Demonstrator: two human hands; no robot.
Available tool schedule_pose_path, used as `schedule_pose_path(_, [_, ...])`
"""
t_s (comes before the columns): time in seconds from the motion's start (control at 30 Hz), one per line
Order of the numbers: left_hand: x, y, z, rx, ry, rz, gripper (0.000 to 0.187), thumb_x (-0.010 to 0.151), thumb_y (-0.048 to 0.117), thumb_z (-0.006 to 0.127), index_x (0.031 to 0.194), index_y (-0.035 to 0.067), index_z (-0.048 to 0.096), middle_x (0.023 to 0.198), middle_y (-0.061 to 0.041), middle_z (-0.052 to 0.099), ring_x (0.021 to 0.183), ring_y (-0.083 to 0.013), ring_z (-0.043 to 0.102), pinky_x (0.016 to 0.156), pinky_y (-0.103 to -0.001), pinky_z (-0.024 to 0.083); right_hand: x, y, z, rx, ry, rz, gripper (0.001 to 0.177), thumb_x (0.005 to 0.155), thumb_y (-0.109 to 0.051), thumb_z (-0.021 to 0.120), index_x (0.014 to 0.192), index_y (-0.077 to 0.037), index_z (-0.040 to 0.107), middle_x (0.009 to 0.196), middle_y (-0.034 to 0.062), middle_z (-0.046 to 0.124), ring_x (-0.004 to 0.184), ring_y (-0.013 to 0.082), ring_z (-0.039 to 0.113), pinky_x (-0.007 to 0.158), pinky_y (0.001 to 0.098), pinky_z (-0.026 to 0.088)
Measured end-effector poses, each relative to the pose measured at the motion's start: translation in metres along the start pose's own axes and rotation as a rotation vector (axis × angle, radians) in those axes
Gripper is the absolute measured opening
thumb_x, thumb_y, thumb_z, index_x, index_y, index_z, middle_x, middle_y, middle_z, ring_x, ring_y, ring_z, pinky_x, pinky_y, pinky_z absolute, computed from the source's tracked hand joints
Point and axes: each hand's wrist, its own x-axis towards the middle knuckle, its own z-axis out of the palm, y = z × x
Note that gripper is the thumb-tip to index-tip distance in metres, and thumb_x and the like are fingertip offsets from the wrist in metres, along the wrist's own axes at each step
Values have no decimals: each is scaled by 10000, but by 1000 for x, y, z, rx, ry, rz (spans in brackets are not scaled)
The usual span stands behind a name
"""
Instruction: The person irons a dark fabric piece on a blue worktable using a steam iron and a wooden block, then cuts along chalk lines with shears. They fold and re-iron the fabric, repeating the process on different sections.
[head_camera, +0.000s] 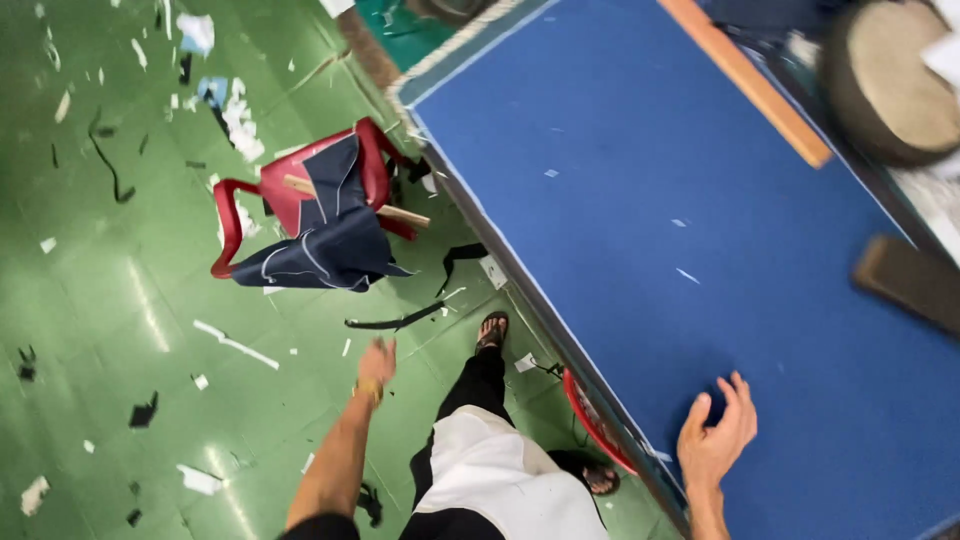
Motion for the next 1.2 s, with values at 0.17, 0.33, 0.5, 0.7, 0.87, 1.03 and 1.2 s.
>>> schedule_pose_path(0.17, [143,41,-73,-343,300,1,720,943,521,458,1436,-2,420,1374,-250,601,1282,-458,549,1097,-494,388,8,-12,24,-305,-29,-104,389,1057,-219,576,1232,86,743,1424,307,682,1328,517,615,1119,567,460])
schedule_pose_path(0.33, [216,49,-117,-554,419,-176,687,941,388,587,1479,19,372,1418,-231,587,1279,-438,569,1124,-457,392,4,6,40,-360,-3,-106,438,1122,-237,539,1231,142,731,1448,346,676,1378,531,604,1140,574,468])
schedule_pose_path(0.5, [235,31,-119,-387,411,-224,387,910,448,701,852,71,638,833,-98,666,791,-305,601,866,-428,470,5,-4,38,-407,-14,-80,390,1073,-192,561,1237,121,727,1458,300,678,1393,498,610,1145,552,473])
schedule_pose_path(0.7, [187,37,-143,-505,499,-45,329,891,344,557,644,139,484,655,19,412,690,-169,360,677,-415,350,1,2,42,-374,33,-48,424,1135,-272,525,1276,74,724,1469,234,676,1426,452,586,1173,521,389])
schedule_pose_path(0.87, [166,59,-207,-595,657,187,187,936,147,542,753,128,577,788,1,541,769,-154,439,708,-364,367,-1,4,36,-333,-42,1,433,1083,-263,527,1315,69,679,1514,250,623,1475,441,514,1176,530,342])
schedule_pose_path(1.03, [117,146,-279,-890,731,320,94,933,157,678,854,204,698,846,97,617,818,-55,547,772,-259,507,26,-7,27,-284,-39,-1,411,987,-252,525,1160,76,701,1365,308,664,1283,511,606,1112,567,464])
schedule_pose_path(1.2, [-102,350,-306,-1458,366,880,250,918,107,683,793,202,490,893,24,494,908,-145,536,929,-321,510,32,-4,10,-121,-34,18,321,977,-288,528,1126,-56,690,1318,187,668,1256,406,614,1126,525,439])
